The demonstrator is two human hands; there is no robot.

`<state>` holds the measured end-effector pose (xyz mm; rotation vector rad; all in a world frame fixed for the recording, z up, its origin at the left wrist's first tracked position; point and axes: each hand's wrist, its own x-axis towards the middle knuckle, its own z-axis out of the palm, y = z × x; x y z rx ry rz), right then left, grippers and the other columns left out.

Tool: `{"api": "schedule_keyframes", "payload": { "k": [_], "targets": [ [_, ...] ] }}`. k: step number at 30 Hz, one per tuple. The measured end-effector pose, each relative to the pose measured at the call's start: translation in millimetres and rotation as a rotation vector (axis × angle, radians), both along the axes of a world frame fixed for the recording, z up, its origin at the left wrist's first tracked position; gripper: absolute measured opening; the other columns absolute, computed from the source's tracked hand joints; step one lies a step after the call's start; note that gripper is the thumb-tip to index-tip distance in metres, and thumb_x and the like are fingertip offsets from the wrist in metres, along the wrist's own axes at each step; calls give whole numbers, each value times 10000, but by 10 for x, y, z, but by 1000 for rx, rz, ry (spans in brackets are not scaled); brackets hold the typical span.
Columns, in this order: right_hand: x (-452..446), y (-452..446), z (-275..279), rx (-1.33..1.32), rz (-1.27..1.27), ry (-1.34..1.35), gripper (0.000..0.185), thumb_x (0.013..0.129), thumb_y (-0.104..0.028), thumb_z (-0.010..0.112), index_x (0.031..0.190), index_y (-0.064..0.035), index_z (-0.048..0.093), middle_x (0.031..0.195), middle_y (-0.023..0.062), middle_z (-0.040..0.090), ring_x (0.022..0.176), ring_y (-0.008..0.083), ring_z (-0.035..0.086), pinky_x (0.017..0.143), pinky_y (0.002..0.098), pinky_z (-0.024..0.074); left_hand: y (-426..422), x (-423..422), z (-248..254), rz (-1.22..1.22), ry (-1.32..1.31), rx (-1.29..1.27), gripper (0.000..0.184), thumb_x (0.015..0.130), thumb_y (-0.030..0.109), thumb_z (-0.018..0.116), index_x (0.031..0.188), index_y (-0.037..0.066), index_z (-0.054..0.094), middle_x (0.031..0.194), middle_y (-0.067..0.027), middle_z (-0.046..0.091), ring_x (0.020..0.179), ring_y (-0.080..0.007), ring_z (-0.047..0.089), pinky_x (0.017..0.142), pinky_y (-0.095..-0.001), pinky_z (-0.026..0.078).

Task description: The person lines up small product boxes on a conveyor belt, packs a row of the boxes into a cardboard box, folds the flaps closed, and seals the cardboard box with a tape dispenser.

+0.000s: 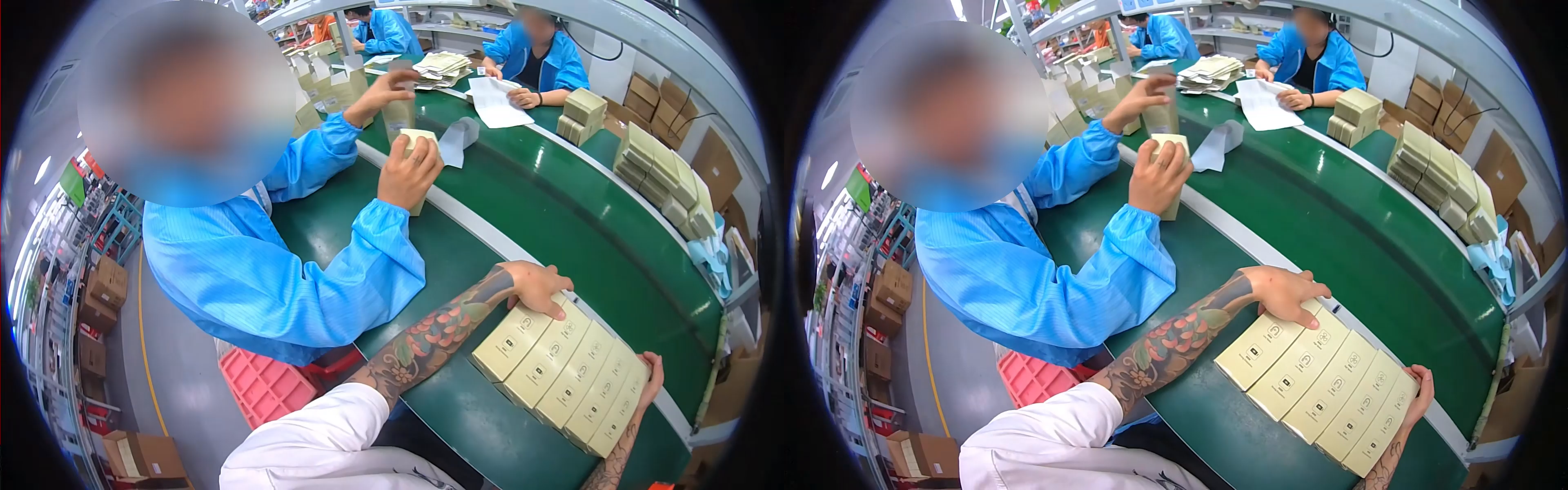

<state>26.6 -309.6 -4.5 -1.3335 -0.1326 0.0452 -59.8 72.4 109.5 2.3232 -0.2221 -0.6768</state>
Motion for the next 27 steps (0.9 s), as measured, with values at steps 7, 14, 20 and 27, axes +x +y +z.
{"api": "schedule_keyframes", "payload": {
  "k": [7,14,20,27],
  "targets": [
    [6,7,10,-22,9,-25,391,1022,-330,408,940,2,597,810,91,617,729,148,596,685,274,494,-7,-13,36,-2,4,15,751,889,398,621,1485,81,293,1285,-208,404,903,-316,650,549,-340,581],
    [-58,48,94,-199,-40,-139,397,1013,-310,401,935,24,601,813,99,627,732,161,604,686,276,494,-48,7,-116,-14,-275,267,786,849,469,648,1461,86,337,1305,-255,453,1060,-404,602,859,-459,518],
    [-8,-32,10,-329,-43,-231,381,990,-282,422,932,43,612,838,112,642,783,179,621,737,285,490,252,-70,-6,255,-493,306,526,829,217,669,1317,117,501,1218,-222,527,1139,-405,538,942,-459,463],
    [11,-17,14,-228,19,-177,371,981,-283,445,933,40,621,851,127,654,796,180,623,749,288,486,840,-133,-249,571,-483,522,674,825,244,666,1434,122,403,1376,-273,428,1278,-445,417,1035,-485,397]
  ]
}}
